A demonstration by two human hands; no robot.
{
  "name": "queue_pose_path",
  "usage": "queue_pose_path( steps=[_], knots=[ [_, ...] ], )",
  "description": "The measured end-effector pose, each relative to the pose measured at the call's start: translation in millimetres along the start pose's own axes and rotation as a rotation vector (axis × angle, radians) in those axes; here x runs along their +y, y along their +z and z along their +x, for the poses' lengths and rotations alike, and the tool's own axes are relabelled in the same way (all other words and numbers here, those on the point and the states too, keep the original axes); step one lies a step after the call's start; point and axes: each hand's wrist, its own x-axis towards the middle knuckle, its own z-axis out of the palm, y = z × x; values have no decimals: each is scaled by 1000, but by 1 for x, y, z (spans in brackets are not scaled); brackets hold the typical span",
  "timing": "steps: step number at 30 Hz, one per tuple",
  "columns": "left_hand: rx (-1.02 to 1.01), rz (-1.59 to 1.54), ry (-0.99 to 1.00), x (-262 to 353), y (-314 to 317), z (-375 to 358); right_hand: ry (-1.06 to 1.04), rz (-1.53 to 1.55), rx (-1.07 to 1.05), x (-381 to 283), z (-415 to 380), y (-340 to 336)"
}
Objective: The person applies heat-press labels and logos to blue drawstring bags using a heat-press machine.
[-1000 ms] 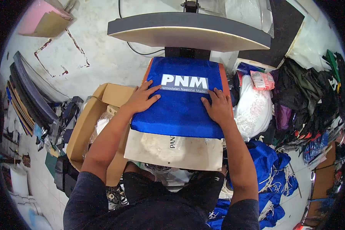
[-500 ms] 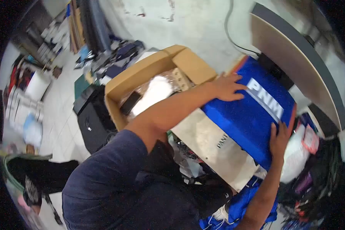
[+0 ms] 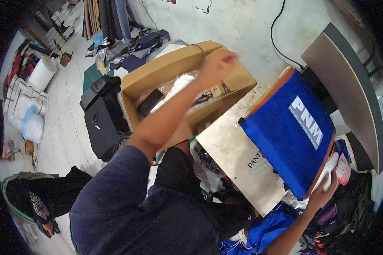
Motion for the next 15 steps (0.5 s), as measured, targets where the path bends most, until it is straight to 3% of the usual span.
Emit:
queue_pose_path(
  steps=[2, 3, 5, 6, 7, 11, 13, 15],
  knots=[
    [72, -44, -237, -75, -58, -6, 150, 77, 115, 19, -37, -29],
    [125, 132, -289, -82, -89, -17, 297, 31, 151, -9, -54, -46],
    [9, 356, -469, -175, -143, -59, 197, 70, 294, 46, -104, -62],
    [-85, 410, -574, -211, -161, -76, 336, 93, 221, 41, -128, -73],
    [-163, 500, -603, -206, -170, -92, 474, 116, 148, 25, -153, -82],
    [-459, 730, -788, -200, -161, -155, 282, 271, 77, -16, -262, -46],
    [-498, 894, -763, -195, -145, -165, 528, 463, -79, -28, -329, -25],
    [-534, 997, -775, -189, -136, -165, 364, 190, -441, -67, -361, -20]
  ],
)
